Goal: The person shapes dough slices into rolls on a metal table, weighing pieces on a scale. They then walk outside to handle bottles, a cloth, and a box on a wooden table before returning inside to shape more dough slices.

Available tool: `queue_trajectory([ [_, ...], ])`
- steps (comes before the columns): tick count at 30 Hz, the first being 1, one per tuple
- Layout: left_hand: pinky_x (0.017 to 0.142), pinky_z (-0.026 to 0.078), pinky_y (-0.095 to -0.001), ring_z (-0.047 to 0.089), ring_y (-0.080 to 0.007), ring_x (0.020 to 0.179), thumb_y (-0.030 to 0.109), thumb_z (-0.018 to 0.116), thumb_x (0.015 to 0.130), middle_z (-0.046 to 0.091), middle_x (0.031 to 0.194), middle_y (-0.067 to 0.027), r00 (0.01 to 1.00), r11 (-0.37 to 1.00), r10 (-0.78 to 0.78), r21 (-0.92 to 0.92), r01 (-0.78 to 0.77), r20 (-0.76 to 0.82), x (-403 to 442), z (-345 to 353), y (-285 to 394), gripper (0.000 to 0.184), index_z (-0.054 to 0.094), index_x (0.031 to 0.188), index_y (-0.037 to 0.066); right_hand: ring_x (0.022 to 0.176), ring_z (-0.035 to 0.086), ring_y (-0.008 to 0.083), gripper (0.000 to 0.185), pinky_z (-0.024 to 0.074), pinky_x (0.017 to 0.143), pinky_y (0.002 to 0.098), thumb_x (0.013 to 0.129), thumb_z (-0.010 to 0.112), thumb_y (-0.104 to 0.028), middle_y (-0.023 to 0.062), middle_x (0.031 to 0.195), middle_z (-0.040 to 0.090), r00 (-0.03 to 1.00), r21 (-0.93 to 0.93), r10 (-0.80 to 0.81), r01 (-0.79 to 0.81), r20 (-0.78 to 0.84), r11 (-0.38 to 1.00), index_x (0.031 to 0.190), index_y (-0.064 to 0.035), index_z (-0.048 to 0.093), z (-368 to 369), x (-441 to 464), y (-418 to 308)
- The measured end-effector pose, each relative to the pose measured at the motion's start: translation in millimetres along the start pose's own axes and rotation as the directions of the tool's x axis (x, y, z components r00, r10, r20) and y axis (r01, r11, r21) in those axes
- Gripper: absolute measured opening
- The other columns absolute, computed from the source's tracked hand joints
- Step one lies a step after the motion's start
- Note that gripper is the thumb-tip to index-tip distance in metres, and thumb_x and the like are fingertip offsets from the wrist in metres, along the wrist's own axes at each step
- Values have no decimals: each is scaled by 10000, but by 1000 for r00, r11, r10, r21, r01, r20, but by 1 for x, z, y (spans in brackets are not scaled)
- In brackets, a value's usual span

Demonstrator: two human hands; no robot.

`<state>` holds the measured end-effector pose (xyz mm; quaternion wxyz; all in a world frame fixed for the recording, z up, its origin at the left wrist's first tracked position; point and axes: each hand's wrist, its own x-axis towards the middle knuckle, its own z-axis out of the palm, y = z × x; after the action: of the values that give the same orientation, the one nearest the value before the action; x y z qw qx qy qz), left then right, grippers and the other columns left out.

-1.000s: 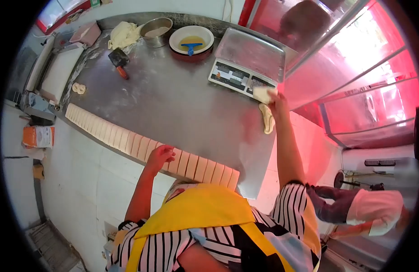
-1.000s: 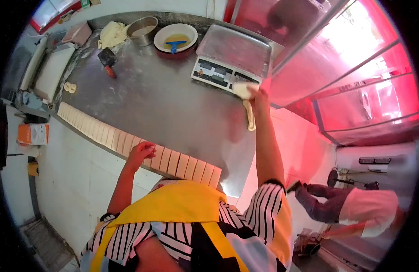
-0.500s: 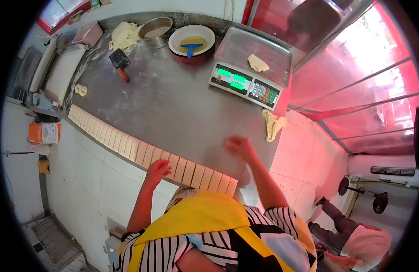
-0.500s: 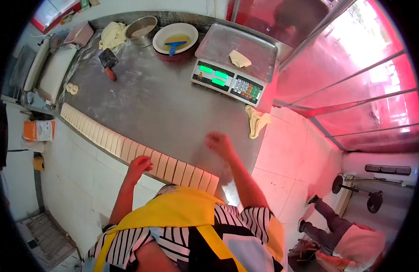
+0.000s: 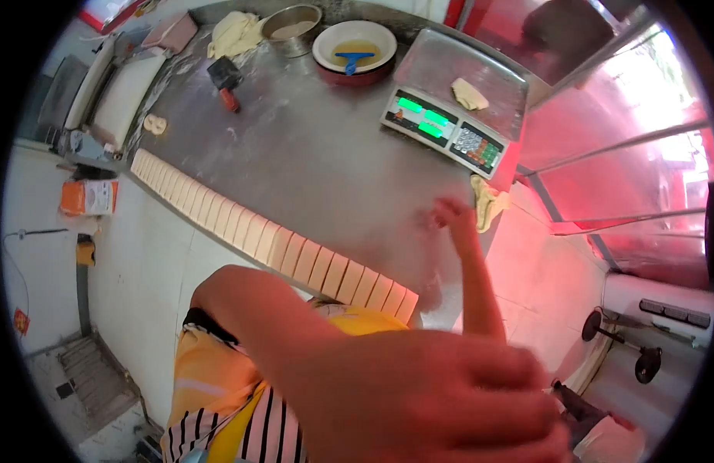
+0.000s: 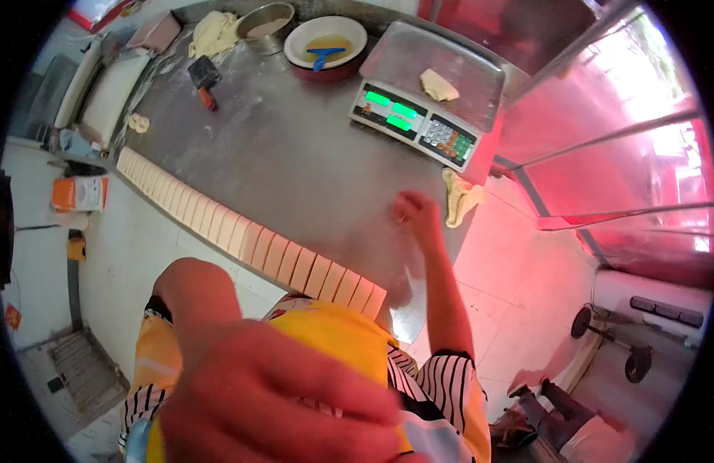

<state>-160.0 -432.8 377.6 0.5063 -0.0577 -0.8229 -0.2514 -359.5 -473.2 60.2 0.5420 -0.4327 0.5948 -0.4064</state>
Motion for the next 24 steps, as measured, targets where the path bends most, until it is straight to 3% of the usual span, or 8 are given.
queue_trajectory([
  [4,611,477,-334,586,-209,706,100,580,748,570,818,-80,954,957,-290,36,288,78,-26,21,-21,247,580,977,6,611,526,89,191,414,545,239,854,591,-158,9,728,611,976,2,-176,177,-130,984,955,-1,629,-43,82,-40],
  [8,658,510,-322,611,-246,757,64,592,768,625,884,-78,776,795,-601,239,557,191,-143,32,-55,277,607,1043,45,645,578,185,421,462,610,318,826,600,-389,94,725,629,894,-427,-352,213,-277,879,925,17,651,-72,168,-88],
  [10,685,504,-295,617,-206,764,69,568,824,628,883,-93,263,285,-953,157,945,147,-186,17,-43,260,591,1077,18,757,597,246,539,462,685,369,778,594,-493,146,825,636,858,-648,-370,58,-357,760,960,11,649,-81,216,-84],
  [13,719,500,-296,630,-188,791,137,538,878,645,907,-103,-104,-97,-989,-70,993,-101,-298,11,-7,259,572,1090,-7,924,625,337,723,463,796,446,707,586,-650,223,974,645,889,-858,-231,-268,-395,438,1014,1,647,-94,274,-57],
  [15,713,501,-284,629,-152,772,137,536,885,646,871,-99,-298,-239,-934,-276,931,-198,-338,-3,29,248,574,1080,-12,1021,583,349,704,445,876,428,658,657,-609,212,1102,606,891,-854,-249,-233,-379,464,1008,2,650,-73,260,-74],
  [17,706,500,-273,625,-139,754,120,533,884,642,868,-94,-350,-232,-884,-358,904,-311,-362,-9,49,237,573,1073,-17,1067,547,362,875,416,912,436,597,738,-537,266,1175,543,863,-798,-300,-175,-406,576,1187,65,503,-76,281,-58],
  [22,706,491,-256,609,-133,744,107,550,882,627,867,-80,-395,-214,-852,-460,862,-344,-376,-10,53,229,574,1069,-24,700,552,221,355,467,649,344,698,757,-203,101,746,532,763,-575,-592,370,-261,730,865,-17,505,-3,225,-71],
  [24,714,490,-260,605,-129,760,114,555,883,626,871,-78,-361,-194,-869,-438,878,-338,-374,-12,50,240,569,1079,-24,679,523,158,281,456,604,305,717,736,-129,47,728,506,915,-112,-389,378,-107,919,819,-47,488,49,200,-54],
])
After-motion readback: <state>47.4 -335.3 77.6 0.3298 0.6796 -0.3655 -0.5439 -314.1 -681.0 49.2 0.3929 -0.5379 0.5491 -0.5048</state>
